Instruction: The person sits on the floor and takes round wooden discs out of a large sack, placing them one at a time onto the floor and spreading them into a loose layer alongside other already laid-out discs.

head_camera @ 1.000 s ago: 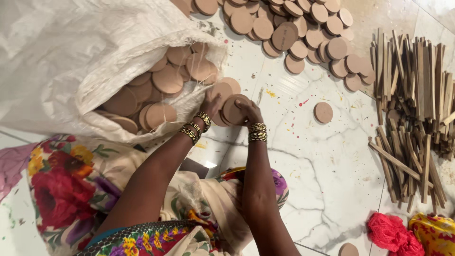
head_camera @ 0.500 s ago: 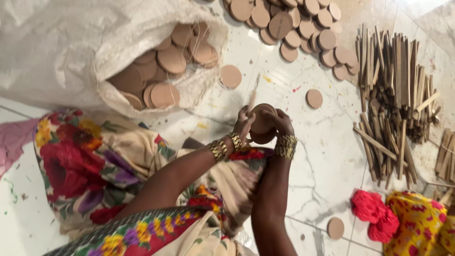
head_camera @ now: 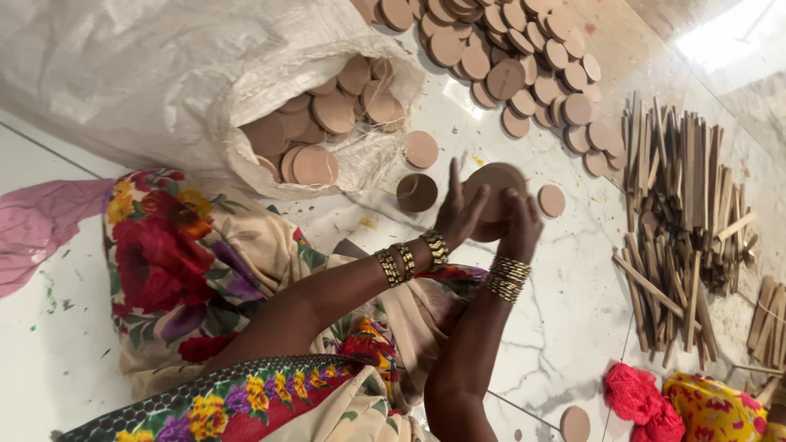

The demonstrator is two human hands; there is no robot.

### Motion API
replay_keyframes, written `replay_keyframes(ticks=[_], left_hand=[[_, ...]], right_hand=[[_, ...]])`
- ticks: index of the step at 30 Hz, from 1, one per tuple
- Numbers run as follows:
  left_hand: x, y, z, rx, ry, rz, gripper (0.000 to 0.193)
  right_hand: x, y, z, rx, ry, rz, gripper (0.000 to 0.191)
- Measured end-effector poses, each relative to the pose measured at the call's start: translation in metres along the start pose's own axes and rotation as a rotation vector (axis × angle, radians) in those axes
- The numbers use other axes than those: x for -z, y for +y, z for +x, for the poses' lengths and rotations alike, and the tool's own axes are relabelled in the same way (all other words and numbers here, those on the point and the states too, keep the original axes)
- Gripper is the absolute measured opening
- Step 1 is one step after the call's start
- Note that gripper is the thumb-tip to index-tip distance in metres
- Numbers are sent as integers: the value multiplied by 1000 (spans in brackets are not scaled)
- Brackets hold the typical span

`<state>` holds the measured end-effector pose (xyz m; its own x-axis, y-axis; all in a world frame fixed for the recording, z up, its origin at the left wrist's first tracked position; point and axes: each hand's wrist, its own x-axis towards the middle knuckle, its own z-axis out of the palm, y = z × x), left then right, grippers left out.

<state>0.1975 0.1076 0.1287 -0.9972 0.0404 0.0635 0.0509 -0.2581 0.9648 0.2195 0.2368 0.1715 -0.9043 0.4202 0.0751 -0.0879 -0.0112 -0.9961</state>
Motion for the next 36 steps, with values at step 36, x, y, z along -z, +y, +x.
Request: replay_keyframes(ticks=[36], left_hand=[[324, 46, 134, 342, 172, 908, 73]], right_hand=[[-300, 101, 47, -432, -778, -28, 35]])
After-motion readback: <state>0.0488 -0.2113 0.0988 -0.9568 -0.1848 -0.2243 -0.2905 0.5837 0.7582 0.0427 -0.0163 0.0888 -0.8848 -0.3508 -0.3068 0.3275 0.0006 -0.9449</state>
